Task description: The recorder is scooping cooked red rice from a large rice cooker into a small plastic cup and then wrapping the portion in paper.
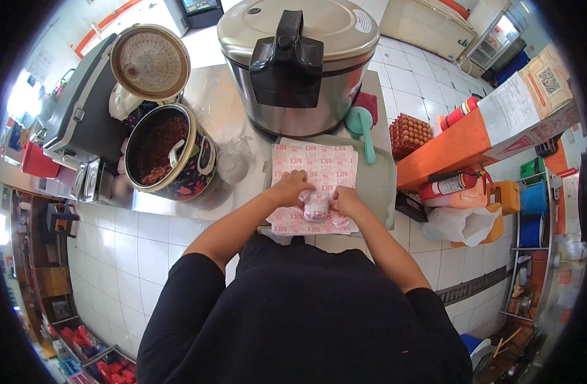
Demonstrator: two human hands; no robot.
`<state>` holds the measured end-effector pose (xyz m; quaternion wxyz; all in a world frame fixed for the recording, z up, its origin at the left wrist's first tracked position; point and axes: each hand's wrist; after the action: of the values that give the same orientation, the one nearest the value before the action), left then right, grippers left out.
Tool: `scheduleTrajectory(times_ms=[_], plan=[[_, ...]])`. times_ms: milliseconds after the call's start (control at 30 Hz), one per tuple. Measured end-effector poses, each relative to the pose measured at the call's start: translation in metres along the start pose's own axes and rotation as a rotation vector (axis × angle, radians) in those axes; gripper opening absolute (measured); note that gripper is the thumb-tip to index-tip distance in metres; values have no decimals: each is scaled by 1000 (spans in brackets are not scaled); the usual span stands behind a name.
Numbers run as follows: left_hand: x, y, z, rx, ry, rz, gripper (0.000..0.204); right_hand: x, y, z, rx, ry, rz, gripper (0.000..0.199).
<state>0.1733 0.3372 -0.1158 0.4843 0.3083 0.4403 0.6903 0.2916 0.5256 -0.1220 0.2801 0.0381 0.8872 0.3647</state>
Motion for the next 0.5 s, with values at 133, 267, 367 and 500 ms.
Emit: scheduleTrajectory(times_ms=[133,267,367,500], plan=[[-6,-13,0,33,-96,92,52,0,-2,7,-140,213,-48,26],[-31,-27,13,-724,-14,79,42,-16,-8,2,582,298,19,24],[-47,-12,31,-969,201,185,29,-33,6,-44,568,239,219,25],[-60,2,45,-1149,434,288,16,-31,5,-84,484,354,240,31]])
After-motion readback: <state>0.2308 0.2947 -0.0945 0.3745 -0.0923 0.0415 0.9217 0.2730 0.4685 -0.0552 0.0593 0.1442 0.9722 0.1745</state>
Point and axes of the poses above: each hand's wrist, its own x-axis towards the middle knuckle, its own y-axis out of the back of the hand, z = x × y, and after that the axes turned 4 degrees about z, right-handed
